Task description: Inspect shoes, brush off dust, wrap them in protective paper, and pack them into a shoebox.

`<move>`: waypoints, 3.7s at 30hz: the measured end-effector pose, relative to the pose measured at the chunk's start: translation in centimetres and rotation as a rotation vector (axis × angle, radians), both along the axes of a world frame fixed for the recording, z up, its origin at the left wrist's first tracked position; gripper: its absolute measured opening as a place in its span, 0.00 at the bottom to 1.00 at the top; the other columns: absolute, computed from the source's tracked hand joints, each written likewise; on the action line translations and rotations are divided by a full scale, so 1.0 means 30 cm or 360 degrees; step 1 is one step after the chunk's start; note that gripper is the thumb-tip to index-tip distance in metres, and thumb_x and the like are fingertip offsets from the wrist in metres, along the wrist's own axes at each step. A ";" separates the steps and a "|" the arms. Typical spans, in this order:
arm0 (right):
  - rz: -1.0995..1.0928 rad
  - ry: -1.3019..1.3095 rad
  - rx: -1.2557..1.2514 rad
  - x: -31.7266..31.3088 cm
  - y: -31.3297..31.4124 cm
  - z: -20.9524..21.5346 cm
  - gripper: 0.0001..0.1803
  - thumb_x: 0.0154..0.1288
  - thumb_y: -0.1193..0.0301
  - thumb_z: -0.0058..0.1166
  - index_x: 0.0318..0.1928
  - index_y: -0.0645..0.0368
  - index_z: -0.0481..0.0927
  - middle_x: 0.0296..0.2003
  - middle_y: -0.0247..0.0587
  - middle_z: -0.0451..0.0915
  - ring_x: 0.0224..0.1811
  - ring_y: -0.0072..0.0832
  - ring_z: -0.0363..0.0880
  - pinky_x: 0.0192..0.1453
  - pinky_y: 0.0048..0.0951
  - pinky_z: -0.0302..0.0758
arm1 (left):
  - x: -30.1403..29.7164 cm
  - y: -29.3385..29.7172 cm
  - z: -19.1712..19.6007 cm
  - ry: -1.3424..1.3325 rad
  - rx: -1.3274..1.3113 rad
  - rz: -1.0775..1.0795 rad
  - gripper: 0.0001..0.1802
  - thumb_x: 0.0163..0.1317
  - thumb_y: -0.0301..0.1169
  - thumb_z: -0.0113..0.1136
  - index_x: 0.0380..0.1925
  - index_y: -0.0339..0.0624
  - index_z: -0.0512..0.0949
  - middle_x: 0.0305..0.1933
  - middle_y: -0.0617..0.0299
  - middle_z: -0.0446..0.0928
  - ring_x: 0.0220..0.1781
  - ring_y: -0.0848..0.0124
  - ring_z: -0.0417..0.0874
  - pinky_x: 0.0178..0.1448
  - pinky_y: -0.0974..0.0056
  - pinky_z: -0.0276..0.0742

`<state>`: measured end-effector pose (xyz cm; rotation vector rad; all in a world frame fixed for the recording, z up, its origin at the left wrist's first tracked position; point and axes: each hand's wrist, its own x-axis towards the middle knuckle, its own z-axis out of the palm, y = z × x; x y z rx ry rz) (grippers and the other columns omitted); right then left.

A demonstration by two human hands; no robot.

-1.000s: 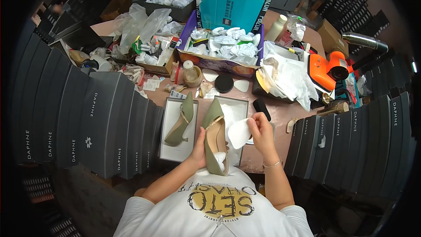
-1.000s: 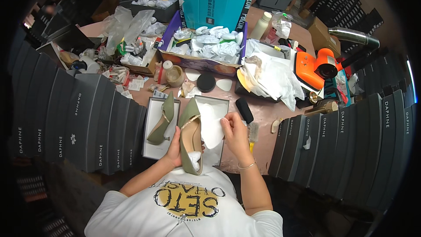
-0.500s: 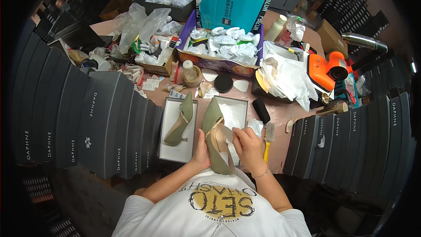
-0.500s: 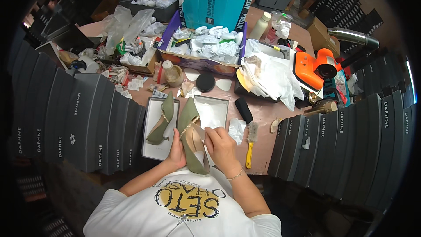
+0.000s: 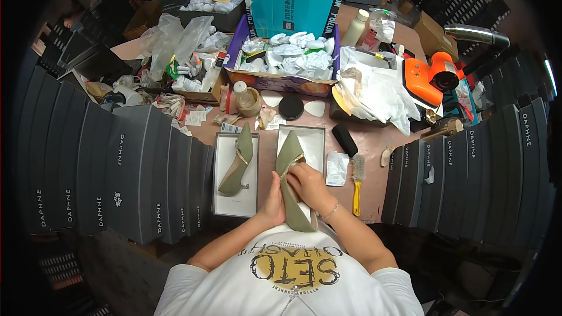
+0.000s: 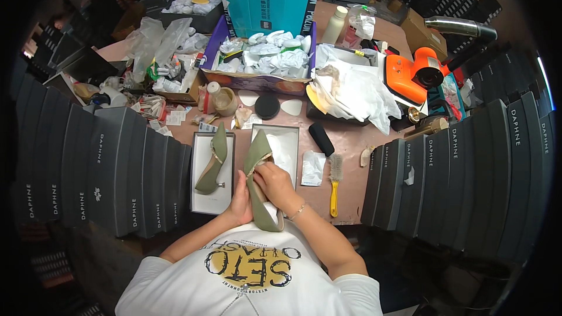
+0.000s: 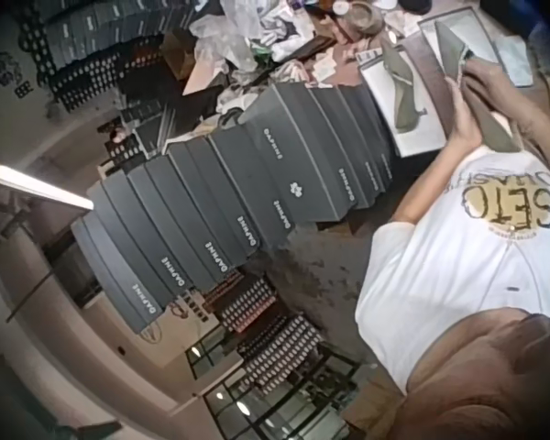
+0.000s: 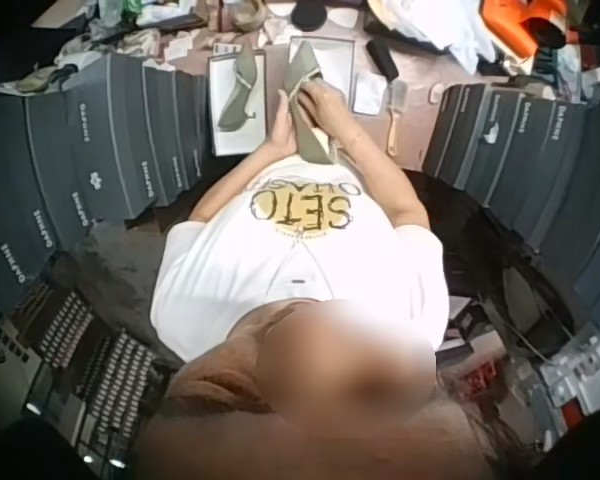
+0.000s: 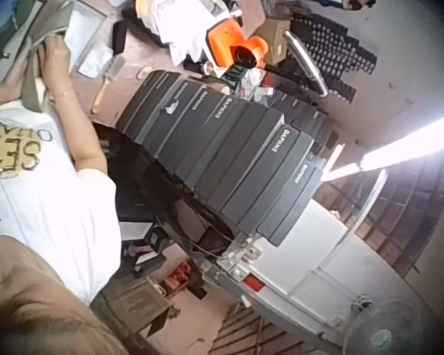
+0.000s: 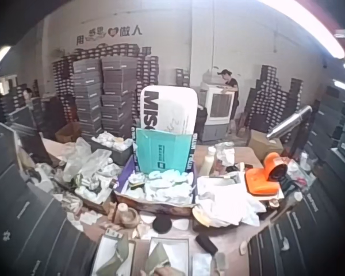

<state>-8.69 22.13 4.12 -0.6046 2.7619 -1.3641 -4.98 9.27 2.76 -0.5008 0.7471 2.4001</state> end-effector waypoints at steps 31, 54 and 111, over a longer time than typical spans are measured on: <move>-0.0255 -0.0144 0.0030 -0.056 0.013 -0.031 0.20 0.51 0.64 0.66 0.41 0.60 0.75 0.34 0.44 0.74 0.35 0.38 0.75 0.39 0.34 0.73 | 0.003 -0.013 -0.022 0.0007 0.0062 -0.0192 0.41 0.63 0.66 0.35 0.64 0.47 0.58 0.56 0.54 0.70 0.56 0.62 0.75 0.59 0.55 0.74; 0.0234 -0.0797 0.1248 0.053 0.015 -0.263 0.33 0.52 0.60 0.61 0.56 0.61 0.66 0.52 0.59 0.70 0.46 0.51 0.77 0.48 0.43 0.77 | -0.148 -0.491 -0.408 0.0762 -0.2640 -0.0810 0.35 0.46 0.33 0.66 0.57 0.42 0.68 0.50 0.48 0.73 0.53 0.51 0.75 0.57 0.54 0.71; 0.0135 -0.0191 -0.0187 -0.344 0.110 -0.083 0.10 0.58 0.76 0.55 0.41 0.61 0.81 0.35 0.48 0.79 0.34 0.38 0.80 0.39 0.32 0.76 | 0.086 -0.174 -0.016 -0.0091 0.0135 -0.0076 0.39 0.64 0.55 0.42 0.66 0.36 0.57 0.59 0.42 0.67 0.56 0.51 0.74 0.54 0.53 0.77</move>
